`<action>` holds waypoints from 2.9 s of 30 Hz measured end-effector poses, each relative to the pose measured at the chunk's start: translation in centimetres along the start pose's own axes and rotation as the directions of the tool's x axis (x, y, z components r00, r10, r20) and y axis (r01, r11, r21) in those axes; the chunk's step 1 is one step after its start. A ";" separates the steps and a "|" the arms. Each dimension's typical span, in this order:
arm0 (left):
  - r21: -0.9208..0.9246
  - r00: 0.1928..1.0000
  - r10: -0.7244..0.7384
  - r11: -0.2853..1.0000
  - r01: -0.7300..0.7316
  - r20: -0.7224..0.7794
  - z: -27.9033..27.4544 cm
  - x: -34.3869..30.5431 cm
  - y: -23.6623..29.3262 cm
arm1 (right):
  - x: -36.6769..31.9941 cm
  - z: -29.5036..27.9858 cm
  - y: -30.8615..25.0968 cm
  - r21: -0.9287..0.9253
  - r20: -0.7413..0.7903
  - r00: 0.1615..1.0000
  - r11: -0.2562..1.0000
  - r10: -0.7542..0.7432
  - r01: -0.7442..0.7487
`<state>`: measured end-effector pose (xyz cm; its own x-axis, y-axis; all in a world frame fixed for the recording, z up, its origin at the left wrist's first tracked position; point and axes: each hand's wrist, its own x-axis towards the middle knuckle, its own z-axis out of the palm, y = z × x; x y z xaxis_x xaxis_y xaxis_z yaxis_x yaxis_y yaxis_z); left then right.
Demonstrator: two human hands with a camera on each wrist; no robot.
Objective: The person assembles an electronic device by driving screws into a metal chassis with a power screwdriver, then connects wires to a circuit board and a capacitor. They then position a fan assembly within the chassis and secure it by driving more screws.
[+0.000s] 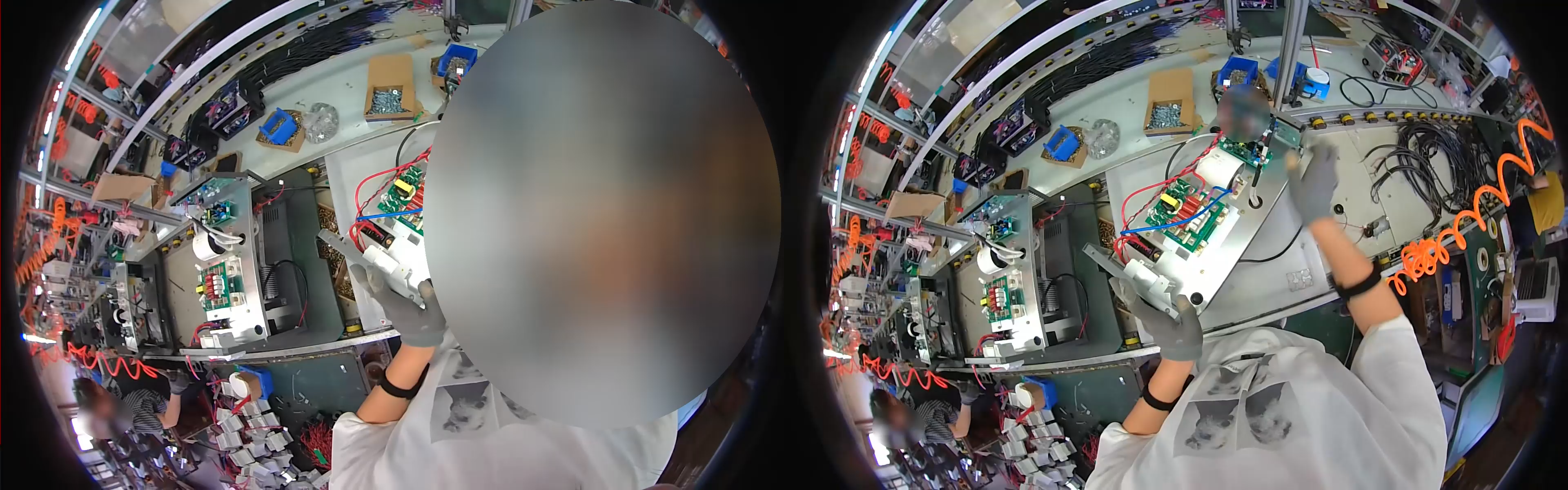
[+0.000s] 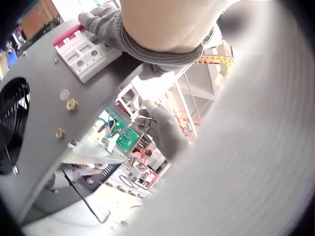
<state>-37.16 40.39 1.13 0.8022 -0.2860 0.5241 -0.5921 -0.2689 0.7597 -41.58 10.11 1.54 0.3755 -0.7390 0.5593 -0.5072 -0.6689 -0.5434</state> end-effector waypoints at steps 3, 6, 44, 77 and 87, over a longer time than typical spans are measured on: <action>-0.018 0.999 0.009 1.000 -0.009 -0.035 0.6 -0.3 -0.9 | 5.4 2.8 3.4 -0.219 -0.176 0.983 0.975 -0.060 0.020; 0.000 0.990 0.115 0.993 -0.116 -0.086 0.7 0.4 -1.1 | 6.7 3.5 6.5 0.561 0.300 0.911 0.825 -0.284 0.073; 0.066 0.623 -0.429 0.852 0.519 0.654 0.5 -3.7 -12.5 | -20.9 9.9 3.1 -0.079 0.901 0.425 0.996 0.090 -0.043; -0.149 0.696 0.285 0.957 -0.251 0.659 2.1 0.0 -2.4 | -11.5 -8.2 -8.4 0.094 0.868 0.434 0.939 -0.239 0.329; -0.154 0.660 0.284 0.956 -0.250 0.695 0.1 -0.3 -6.5 | -10.7 -8.0 -11.1 0.208 0.834 0.349 0.829 -0.428 0.520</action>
<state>-33.56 42.16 -3.96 0.3083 -0.9046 0.2944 -0.7548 -0.0443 0.6544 -46.19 26.13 6.62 0.9948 -0.0379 -0.0947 -0.0640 -0.9550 -0.2895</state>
